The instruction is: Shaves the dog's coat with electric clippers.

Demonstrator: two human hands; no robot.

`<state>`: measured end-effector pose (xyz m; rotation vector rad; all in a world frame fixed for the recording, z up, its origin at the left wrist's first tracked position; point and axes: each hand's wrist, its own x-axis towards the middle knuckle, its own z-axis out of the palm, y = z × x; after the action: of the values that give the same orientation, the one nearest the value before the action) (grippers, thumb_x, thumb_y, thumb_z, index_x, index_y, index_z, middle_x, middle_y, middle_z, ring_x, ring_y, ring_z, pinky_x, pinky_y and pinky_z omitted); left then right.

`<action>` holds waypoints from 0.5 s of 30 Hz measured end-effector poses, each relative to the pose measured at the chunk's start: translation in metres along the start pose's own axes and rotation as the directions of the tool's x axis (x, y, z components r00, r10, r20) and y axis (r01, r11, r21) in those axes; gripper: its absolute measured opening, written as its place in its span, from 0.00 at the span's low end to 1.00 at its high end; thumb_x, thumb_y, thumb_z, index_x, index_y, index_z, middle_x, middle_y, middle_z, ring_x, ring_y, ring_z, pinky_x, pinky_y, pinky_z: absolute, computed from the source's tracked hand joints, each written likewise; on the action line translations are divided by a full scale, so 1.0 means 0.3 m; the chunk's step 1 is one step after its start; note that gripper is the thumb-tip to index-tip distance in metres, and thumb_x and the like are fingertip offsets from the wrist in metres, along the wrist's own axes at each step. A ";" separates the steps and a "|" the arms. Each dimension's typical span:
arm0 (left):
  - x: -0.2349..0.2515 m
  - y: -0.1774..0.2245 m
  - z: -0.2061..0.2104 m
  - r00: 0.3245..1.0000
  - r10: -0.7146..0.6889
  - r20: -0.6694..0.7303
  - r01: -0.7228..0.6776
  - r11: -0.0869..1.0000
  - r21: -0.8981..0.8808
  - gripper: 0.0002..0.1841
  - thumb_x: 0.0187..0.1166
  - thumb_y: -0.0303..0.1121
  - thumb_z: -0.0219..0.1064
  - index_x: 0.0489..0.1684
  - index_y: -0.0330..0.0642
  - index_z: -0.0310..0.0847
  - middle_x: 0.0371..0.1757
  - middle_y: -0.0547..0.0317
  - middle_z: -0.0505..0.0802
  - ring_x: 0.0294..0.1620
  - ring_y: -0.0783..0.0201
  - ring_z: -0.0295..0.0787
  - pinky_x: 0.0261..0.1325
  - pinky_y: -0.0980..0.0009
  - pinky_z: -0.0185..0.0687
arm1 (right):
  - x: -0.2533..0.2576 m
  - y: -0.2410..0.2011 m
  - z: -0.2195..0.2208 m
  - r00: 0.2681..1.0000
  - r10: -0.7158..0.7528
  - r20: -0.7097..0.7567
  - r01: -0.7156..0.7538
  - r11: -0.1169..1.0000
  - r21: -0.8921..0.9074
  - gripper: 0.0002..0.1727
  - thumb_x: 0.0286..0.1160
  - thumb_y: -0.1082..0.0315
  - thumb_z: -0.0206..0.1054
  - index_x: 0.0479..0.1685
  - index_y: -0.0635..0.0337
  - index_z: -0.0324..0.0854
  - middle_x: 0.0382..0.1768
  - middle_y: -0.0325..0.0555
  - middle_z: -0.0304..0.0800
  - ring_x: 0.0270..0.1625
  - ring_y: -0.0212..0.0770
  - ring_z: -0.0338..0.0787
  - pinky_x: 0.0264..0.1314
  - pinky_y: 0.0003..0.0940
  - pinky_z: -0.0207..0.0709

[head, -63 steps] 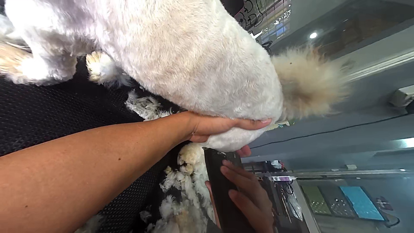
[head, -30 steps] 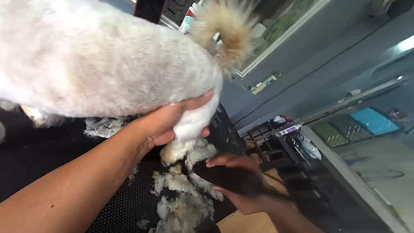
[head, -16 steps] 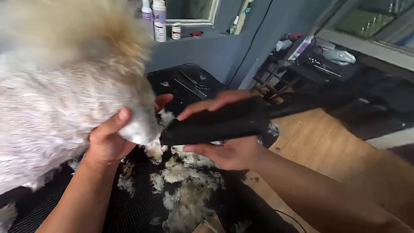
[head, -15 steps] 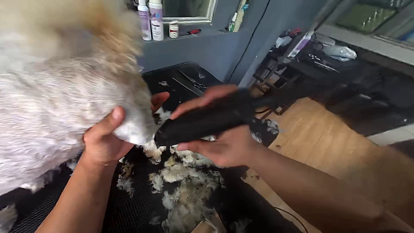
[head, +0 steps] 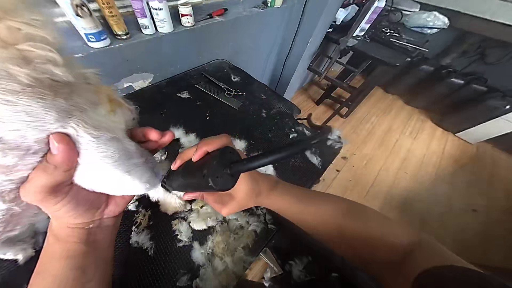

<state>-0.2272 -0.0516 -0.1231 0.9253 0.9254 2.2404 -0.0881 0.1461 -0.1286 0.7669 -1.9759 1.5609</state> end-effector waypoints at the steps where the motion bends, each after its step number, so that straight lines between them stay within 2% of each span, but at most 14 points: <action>1: -0.002 -0.002 -0.007 1.000 0.004 -0.003 -0.004 1.000 -0.029 0.31 0.67 0.54 0.74 0.62 0.41 0.79 0.50 0.46 0.90 0.57 0.46 0.90 0.67 0.47 0.85 | -0.007 -0.001 -0.004 0.999 0.043 0.032 -0.041 0.997 -0.070 0.34 0.46 0.83 0.81 0.60 0.69 0.72 0.54 0.53 0.90 0.58 0.42 0.91 0.61 0.39 0.89; 3: -0.005 -0.008 -0.009 1.000 0.002 -0.007 -0.003 0.994 -0.112 0.28 0.66 0.51 0.77 0.58 0.42 0.81 0.39 0.55 0.89 0.43 0.54 0.91 0.56 0.55 0.90 | -0.001 -0.031 -0.032 0.971 0.201 0.129 -0.167 0.957 -0.238 0.40 0.47 0.79 0.84 0.68 0.67 0.72 0.51 0.46 0.92 0.54 0.36 0.93 0.56 0.35 0.90; 5: 0.000 -0.011 -0.005 1.000 -0.004 0.015 0.006 0.987 -0.163 0.27 0.63 0.49 0.79 0.56 0.42 0.81 0.33 0.60 0.86 0.34 0.61 0.87 0.48 0.63 0.89 | 0.014 -0.063 -0.066 0.962 0.244 0.119 -0.205 0.940 -0.272 0.45 0.46 0.76 0.86 0.74 0.70 0.69 0.47 0.46 0.94 0.50 0.34 0.95 0.53 0.34 0.91; 7: 0.002 -0.011 -0.012 0.999 -0.003 0.033 0.009 0.983 -0.182 0.26 0.65 0.48 0.78 0.56 0.43 0.81 0.32 0.62 0.85 0.31 0.64 0.85 0.46 0.66 0.88 | 0.034 -0.075 -0.086 0.995 0.105 -0.002 -0.104 0.989 -0.108 0.44 0.47 0.78 0.85 0.70 0.78 0.67 0.50 0.54 0.93 0.55 0.40 0.94 0.61 0.39 0.91; 9: -0.004 -0.014 -0.006 1.000 -0.004 0.024 0.010 0.973 -0.229 0.26 0.65 0.46 0.78 0.57 0.41 0.80 0.33 0.61 0.86 0.31 0.64 0.85 0.45 0.68 0.88 | 0.067 -0.092 -0.075 0.988 -0.032 -0.149 0.035 0.999 0.015 0.39 0.45 0.82 0.83 0.62 0.78 0.66 0.50 0.61 0.91 0.56 0.50 0.94 0.61 0.46 0.91; 10: -0.006 -0.014 0.000 1.000 -0.002 0.020 0.007 0.970 -0.242 0.25 0.66 0.46 0.77 0.56 0.40 0.80 0.33 0.61 0.86 0.31 0.65 0.85 0.44 0.70 0.87 | 0.082 -0.096 -0.065 0.980 -0.070 -0.187 0.077 0.997 0.030 0.39 0.44 0.82 0.83 0.62 0.78 0.66 0.50 0.63 0.91 0.56 0.51 0.94 0.60 0.47 0.91; 12: -0.009 -0.013 0.007 1.000 -0.006 0.016 0.010 0.962 -0.273 0.23 0.66 0.46 0.77 0.54 0.40 0.82 0.32 0.61 0.86 0.30 0.66 0.85 0.43 0.70 0.86 | 0.083 -0.092 -0.048 0.983 -0.063 -0.175 0.065 0.998 0.004 0.41 0.42 0.81 0.82 0.64 0.77 0.66 0.49 0.58 0.91 0.55 0.47 0.94 0.57 0.43 0.92; 15: 0.002 -0.012 0.017 1.000 -0.001 0.014 0.006 0.947 -0.320 0.26 0.59 0.41 0.80 0.54 0.38 0.82 0.30 0.61 0.86 0.28 0.67 0.84 0.38 0.74 0.86 | 0.027 -0.059 -0.024 0.991 0.032 -0.134 -0.029 0.999 0.026 0.40 0.41 0.82 0.82 0.63 0.72 0.68 0.48 0.52 0.92 0.51 0.41 0.94 0.49 0.38 0.92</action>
<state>-0.2231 -0.0470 -0.1230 0.7864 0.5308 2.2885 -0.0813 0.1488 -0.1093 0.6269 -1.8831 1.6128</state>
